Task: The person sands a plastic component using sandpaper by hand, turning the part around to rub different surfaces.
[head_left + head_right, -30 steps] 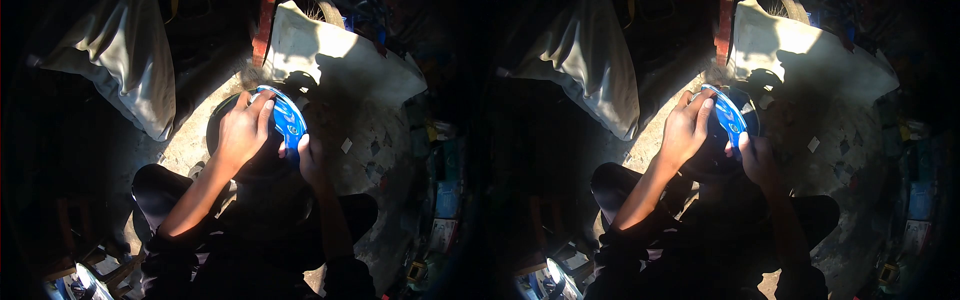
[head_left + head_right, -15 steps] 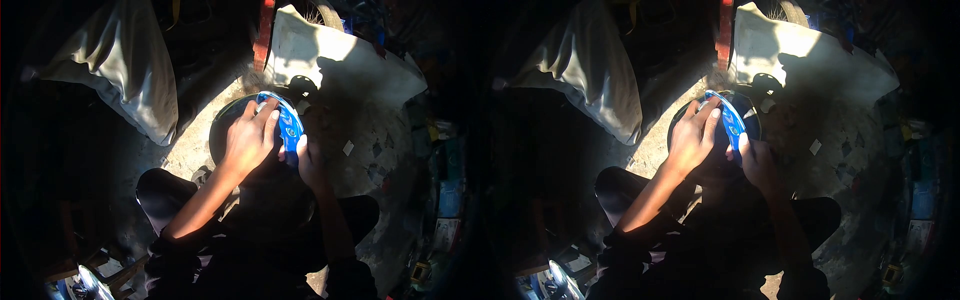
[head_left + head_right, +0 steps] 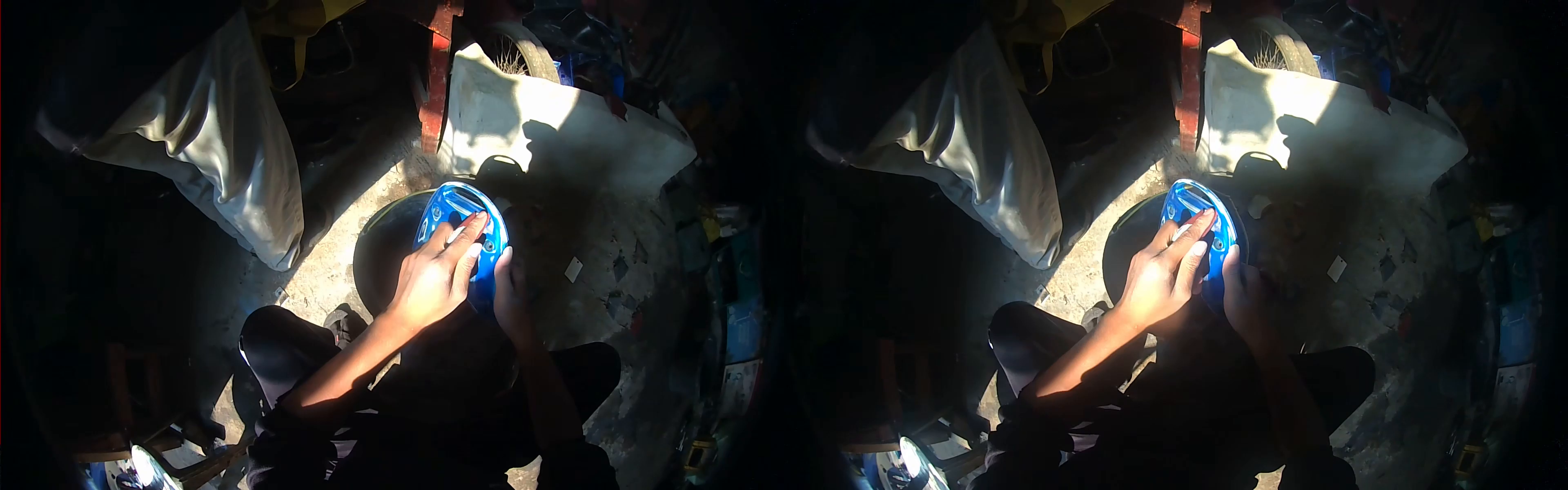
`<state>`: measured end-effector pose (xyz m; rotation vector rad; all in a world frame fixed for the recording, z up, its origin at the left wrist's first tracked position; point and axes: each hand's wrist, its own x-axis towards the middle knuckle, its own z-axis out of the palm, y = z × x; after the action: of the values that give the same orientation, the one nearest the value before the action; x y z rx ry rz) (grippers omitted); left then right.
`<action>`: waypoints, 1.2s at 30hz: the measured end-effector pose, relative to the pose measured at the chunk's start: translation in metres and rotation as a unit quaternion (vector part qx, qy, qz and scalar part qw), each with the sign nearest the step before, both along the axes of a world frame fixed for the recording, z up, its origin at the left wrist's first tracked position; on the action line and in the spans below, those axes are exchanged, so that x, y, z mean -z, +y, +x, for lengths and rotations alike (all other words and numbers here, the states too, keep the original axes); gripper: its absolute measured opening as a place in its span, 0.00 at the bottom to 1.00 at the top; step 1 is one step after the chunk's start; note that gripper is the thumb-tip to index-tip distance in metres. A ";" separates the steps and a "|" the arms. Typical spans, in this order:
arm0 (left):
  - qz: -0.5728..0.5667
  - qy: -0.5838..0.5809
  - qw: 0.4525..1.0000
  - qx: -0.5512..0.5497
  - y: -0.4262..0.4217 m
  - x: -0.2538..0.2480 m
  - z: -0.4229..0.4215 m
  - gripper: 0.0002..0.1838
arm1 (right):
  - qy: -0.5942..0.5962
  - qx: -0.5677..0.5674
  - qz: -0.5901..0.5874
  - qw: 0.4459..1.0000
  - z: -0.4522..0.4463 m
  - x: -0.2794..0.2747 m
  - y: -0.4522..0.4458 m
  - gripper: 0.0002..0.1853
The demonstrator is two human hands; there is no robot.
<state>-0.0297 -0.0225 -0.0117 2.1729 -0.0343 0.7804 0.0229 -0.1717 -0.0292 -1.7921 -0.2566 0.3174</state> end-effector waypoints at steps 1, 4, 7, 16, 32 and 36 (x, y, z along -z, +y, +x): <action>-0.001 -0.002 1.000 -0.002 0.002 0.000 0.002 0.20 | 0.001 0.019 -0.026 0.999 0.000 -0.001 -0.002 0.31; -0.065 0.095 0.987 -0.108 0.014 -0.004 0.003 0.21 | -0.047 -0.111 0.020 0.992 0.002 0.000 -0.009 0.31; -0.034 0.000 0.999 0.025 -0.002 0.005 -0.005 0.21 | -0.008 0.039 -0.031 0.999 0.001 0.022 -0.002 0.31; -0.004 -0.049 0.999 -0.018 -0.003 0.016 0.001 0.25 | -0.059 -0.001 -0.054 0.997 0.007 0.019 -0.005 0.34; -0.009 0.055 0.992 -0.109 0.016 0.005 0.014 0.22 | 0.100 -0.194 0.094 0.971 0.032 0.011 -0.020 0.41; 0.042 -0.013 0.999 -0.002 0.007 -0.001 0.008 0.20 | 0.088 -0.034 -0.001 0.995 0.013 -0.003 -0.003 0.45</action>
<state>-0.0213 -0.0154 -0.0104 2.2424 -0.0776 0.8213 0.0357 -0.1743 -0.0259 -1.7478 -0.1927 0.5225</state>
